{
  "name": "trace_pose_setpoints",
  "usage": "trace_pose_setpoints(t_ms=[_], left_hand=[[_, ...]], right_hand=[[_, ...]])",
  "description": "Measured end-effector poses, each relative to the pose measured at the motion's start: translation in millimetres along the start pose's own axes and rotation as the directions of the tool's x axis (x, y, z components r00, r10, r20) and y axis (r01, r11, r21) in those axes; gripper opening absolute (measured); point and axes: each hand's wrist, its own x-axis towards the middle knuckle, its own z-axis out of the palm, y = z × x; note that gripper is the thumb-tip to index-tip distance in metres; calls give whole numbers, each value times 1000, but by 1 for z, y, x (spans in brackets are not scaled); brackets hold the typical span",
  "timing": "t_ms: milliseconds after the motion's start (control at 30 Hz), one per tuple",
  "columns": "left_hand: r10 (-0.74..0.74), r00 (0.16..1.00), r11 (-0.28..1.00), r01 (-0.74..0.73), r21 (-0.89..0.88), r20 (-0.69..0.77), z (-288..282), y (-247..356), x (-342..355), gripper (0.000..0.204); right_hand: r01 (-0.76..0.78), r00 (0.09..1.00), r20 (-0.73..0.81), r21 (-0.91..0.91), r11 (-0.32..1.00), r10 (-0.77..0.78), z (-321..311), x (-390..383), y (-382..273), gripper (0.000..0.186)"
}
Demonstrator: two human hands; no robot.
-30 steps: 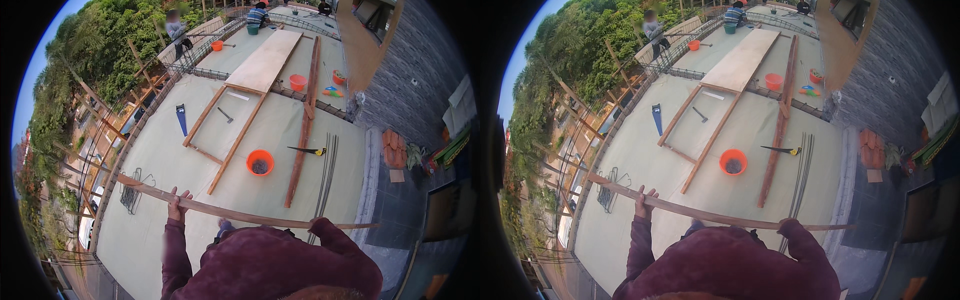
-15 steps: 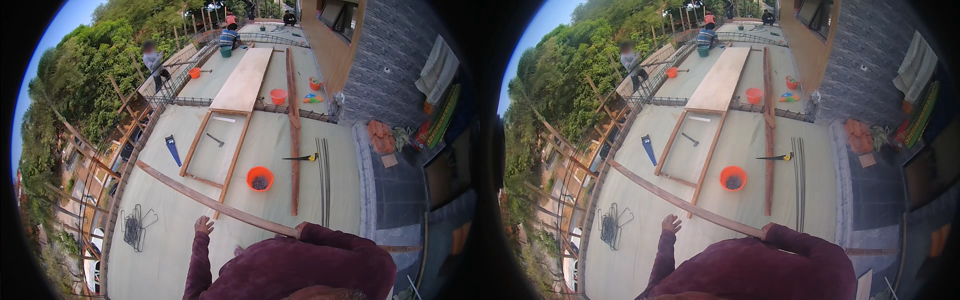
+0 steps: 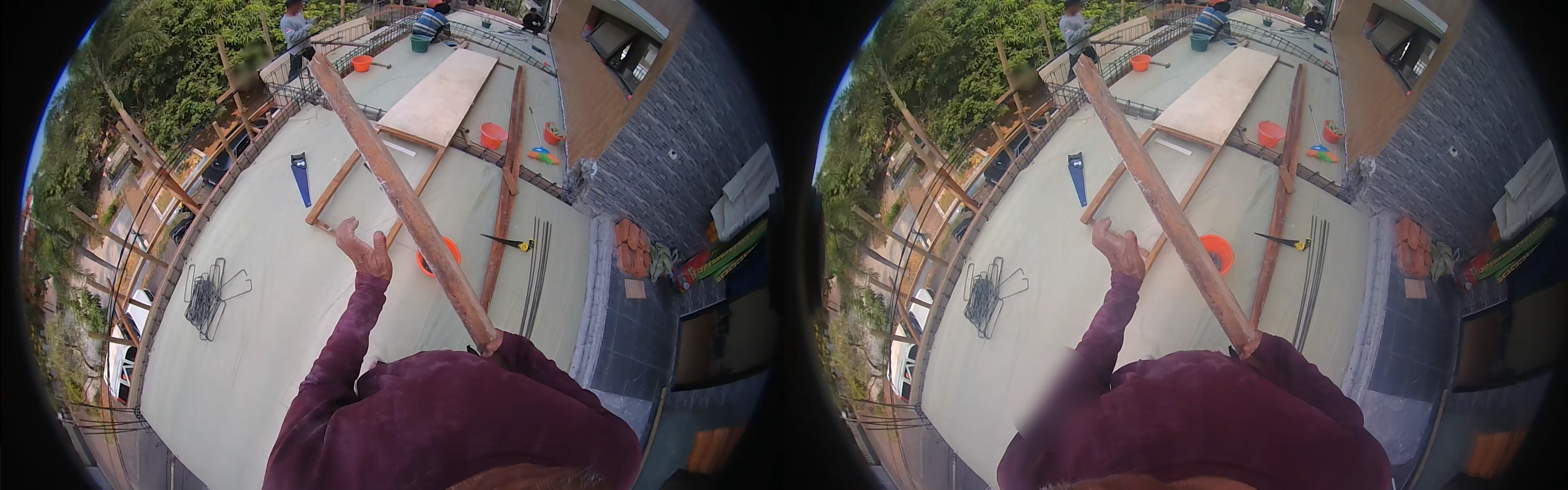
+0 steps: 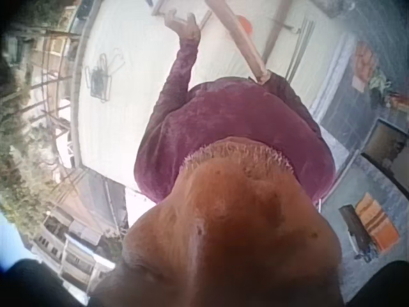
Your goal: The person arranges wooden planks on a rooftop and uses a hand saw to cut a plank to size. The person positions the wood, saws through it, and sets the cut piece aside.
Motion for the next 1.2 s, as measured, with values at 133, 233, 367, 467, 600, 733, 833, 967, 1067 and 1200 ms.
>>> trace_pose_setpoints(t_ms=[133, 233, 367, 467, 600, 733, 833, 967, 1067, 1200], left_hand=[[107, 949, 965, -172, 200, 296, 23, 6, 27, 53], [146, 938, 968, -201, 150, 313, 43, 18, 30, 53], [274, 863, 920, -364, 145, 425, 53, 40, 37, 53], [321, 906, 944, -328, -19, 274, 57, 28, 34, 49], [241, 854, 959, -284, 26, 460, 55, 15, 38, 45], [-202, 778, 951, 302, -72, 595, -2, -38, 7, 42], [-576, 296, 679, 692, 244, 762, -92, -152, -91, 42], [-832, -308, 534, -225, 815, 461, -267, -245, -248, 59], [-830, -470, 445, -236, 864, 300, -377, -240, -310, 59], [-859, -512, -35, 60, 998, 0, -511, -187, -340, 56]], right_hand=[[-164, 983, 96, 72, 984, 157, 2, 31, 4, 55], [-202, 973, 129, 79, 976, 191, -8, 26, 10, 52], [-133, 987, 94, 60, 989, 127, 1, 20, 29, 54], [-122, 992, 15, 56, 991, 122, 13, 18, -2, 56], [-81, 995, -65, -158, 984, 71, 14, 16, -2, 65], [-181, 972, -217, -443, 878, 91, 41, 19, -25, 74], [-418, 827, -549, -455, 787, 122, 89, 11, -71, 82], [-412, 878, -457, -569, 712, 143, 87, 52, -87, 82], [-272, 893, -439, -353, 895, 99, 80, 27, -79, 43], [-156, 923, -384, -445, 882, -30, 98, 61, -21, 53]])
